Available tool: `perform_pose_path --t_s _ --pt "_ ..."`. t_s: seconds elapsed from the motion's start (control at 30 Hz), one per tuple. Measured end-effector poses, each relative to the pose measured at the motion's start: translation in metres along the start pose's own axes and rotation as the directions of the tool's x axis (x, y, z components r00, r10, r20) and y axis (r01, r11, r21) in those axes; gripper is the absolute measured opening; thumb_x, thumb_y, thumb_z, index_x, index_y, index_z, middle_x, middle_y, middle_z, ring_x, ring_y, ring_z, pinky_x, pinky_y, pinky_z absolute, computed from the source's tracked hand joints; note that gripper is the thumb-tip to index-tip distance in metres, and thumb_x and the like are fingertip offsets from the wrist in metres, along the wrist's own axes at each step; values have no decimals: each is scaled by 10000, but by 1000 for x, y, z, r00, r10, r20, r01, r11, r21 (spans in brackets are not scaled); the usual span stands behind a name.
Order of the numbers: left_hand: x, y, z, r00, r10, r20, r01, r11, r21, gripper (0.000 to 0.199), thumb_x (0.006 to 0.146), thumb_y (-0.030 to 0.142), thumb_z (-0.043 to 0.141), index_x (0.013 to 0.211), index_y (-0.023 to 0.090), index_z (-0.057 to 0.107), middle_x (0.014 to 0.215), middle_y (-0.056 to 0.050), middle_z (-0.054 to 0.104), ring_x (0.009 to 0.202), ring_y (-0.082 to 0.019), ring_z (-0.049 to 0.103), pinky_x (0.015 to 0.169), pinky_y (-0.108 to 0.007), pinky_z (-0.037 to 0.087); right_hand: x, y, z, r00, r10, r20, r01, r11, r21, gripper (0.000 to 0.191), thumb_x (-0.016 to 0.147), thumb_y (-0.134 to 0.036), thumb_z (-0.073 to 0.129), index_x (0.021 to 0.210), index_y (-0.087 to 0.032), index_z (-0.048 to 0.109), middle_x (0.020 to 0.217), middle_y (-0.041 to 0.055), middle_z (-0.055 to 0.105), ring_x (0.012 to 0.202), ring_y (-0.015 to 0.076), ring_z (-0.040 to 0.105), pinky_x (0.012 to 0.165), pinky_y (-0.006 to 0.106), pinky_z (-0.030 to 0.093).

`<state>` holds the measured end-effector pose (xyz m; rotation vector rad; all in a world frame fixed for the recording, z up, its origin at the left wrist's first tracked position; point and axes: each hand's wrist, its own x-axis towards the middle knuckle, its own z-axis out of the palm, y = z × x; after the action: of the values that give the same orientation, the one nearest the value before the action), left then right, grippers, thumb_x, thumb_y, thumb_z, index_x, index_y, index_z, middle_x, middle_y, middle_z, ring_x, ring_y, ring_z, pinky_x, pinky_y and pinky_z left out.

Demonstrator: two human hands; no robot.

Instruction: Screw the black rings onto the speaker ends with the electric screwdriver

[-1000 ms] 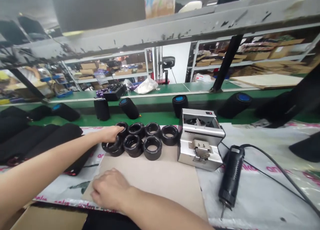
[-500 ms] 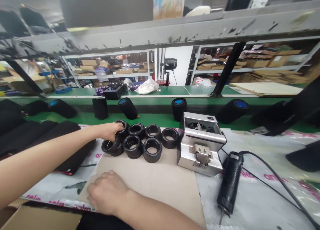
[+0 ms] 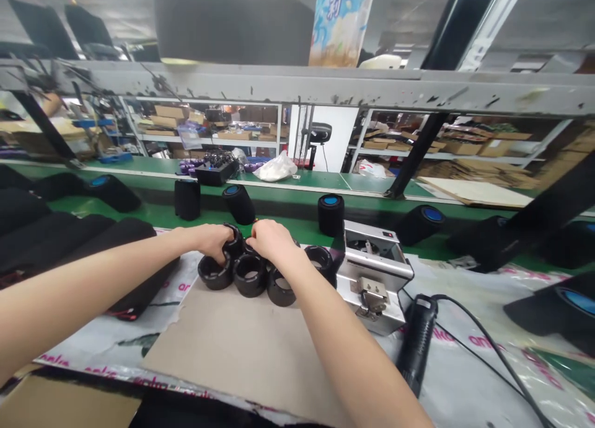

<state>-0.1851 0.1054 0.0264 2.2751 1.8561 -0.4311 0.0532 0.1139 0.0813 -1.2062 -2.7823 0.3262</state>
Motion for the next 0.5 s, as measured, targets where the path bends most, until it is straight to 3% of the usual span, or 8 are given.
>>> perform_pose_path --t_s 0.2,0.5 --pt "1 4 2 998 52 -40 -55 997 -60 309 1057 413 728 1226 155 709 1205 -96 725 1044 -236 726 922 -423 638 17 1 29 998 15 54 -14 1000 -13 393 1076 -450 718 1312 -138 682 1337 121 669 1216 249 680 1073 464 621" --pt "-4 8 -8 985 142 -102 -151 985 -79 306 1060 399 730 1232 146 713 1200 -97 735 1038 -234 738 918 -425 651 18 6 31 999 8 -52 -13 996 -86 333 1078 -378 718 1304 -136 687 1383 122 648 1292 267 647 1118 489 600"
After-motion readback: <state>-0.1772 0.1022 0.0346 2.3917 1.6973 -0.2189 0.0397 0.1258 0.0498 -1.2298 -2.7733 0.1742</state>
